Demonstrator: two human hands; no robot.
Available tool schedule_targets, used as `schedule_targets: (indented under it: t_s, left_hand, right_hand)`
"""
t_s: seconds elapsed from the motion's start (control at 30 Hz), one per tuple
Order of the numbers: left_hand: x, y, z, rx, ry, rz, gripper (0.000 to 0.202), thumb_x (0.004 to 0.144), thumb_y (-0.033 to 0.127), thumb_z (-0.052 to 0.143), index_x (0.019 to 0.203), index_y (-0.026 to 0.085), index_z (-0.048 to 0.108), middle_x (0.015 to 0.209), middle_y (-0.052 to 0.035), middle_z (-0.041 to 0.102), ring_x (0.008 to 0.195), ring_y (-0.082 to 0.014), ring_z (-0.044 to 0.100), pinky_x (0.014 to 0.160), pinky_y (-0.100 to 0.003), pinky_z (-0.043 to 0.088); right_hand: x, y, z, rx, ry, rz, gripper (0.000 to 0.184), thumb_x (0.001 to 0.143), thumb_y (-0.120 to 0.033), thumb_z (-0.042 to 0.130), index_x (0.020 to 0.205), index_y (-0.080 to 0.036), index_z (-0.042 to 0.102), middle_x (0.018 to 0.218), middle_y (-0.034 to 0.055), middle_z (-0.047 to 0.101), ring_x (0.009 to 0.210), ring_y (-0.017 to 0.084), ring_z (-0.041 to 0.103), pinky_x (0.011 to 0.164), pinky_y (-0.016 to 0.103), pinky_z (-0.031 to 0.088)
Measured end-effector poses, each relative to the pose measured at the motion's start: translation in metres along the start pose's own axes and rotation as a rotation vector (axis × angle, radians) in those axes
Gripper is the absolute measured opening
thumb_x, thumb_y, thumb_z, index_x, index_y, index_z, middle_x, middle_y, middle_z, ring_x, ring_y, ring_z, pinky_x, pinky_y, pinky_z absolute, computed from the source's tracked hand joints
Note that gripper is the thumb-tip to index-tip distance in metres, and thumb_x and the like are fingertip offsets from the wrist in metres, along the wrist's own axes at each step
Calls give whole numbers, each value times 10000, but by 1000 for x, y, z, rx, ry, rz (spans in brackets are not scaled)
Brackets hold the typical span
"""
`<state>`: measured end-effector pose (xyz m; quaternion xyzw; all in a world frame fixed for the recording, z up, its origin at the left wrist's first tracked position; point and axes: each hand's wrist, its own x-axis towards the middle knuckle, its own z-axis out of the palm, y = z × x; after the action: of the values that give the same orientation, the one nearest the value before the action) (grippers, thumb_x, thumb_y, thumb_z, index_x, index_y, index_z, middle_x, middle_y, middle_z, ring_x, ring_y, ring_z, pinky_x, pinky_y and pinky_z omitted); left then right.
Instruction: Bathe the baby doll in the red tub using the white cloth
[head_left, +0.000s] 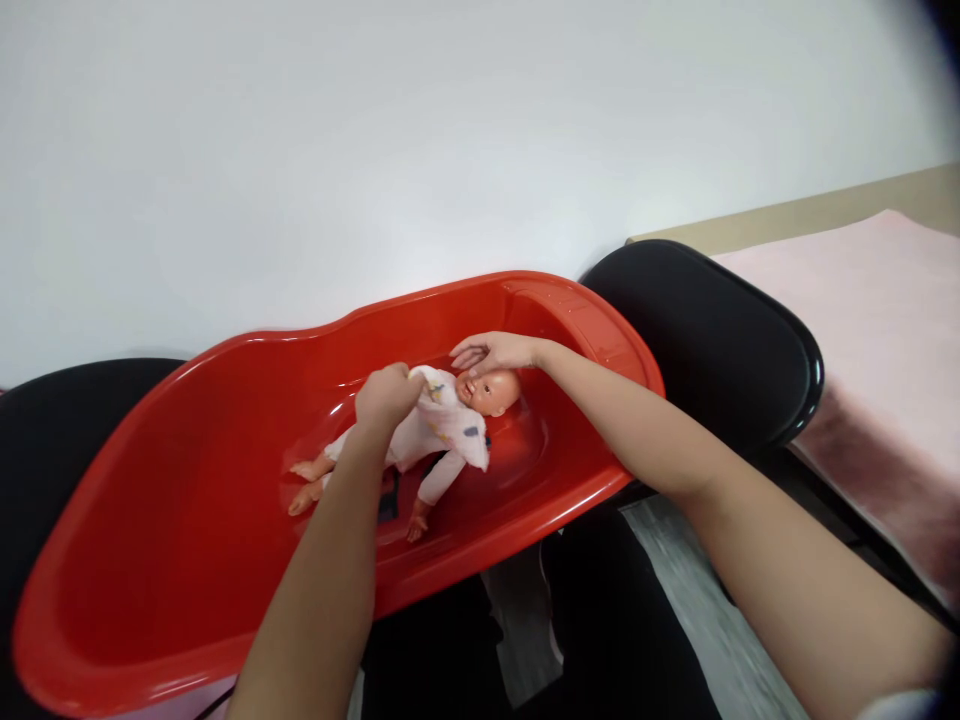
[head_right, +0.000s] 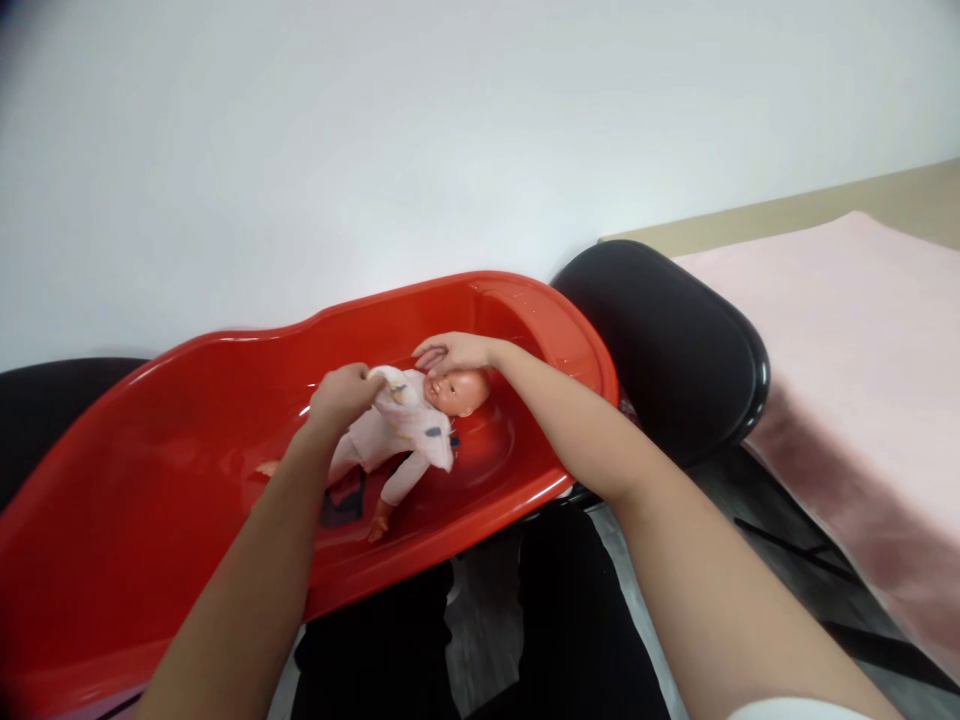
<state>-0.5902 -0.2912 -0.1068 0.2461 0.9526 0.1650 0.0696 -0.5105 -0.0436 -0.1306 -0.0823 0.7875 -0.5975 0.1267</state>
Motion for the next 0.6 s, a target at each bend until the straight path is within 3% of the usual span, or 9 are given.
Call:
schedule_targets:
  t_s: [0.1,0.23,0.33,0.43,0.5,0.6]
  left_hand:
    - [-2,3,-4,38,53,-50,245,950,403,528,778,235,576,842,-108,703,915,-334,699,773,-398,498]
    - [-2,14,19,-59,16,27,227,982,409,531,849,234,588,923,-87,713,981,-302,687,889,-398,501]
    - [1,13,35,-163,89,-2,210,1000,393,540,1085,219,620,1171,-128,720,1121,-310,676,989,-411,504]
    - [4,7,37,-210,120,-47,300,969,305,584,1247,195,590,1281,-164,690,1195,-329,663,1035,-433,505]
    - [3,5,30,-231,143,-75,281,937,213,577,1217,193,593,1233,-152,704,1184,-324,669,1054,-438,501]
    - [2,2,18,-317,293,-159,237,936,160,526,1161,196,590,1213,-133,706,1160,-293,674,1060,-422,510]
  right_hand:
    - [0,3,-2,-247,103,87,879,741,-304,907,1535,-174,553,1657,186,521,1490,317,555,1225,398,489]
    - [-3,4,6,-614,-58,132,1057,704,-315,937,1643,-243,455,1678,146,490,1529,386,487,1284,492,413]
    - [-3,5,14,-886,-92,241,1177,624,-333,996,1660,-272,440,1681,169,451,1570,468,388,1299,634,332]
    - [0,7,16,-961,-89,284,1179,657,-387,985,1679,-267,409,1694,173,406,1576,465,361,1294,645,334]
    - [1,9,14,-958,-111,284,1183,669,-410,979,1684,-231,398,1690,181,396,1563,452,373,1286,603,366]
    - [2,12,11,-944,-116,294,1182,671,-427,975,1681,-211,401,1684,184,391,1542,443,390,1264,554,402]
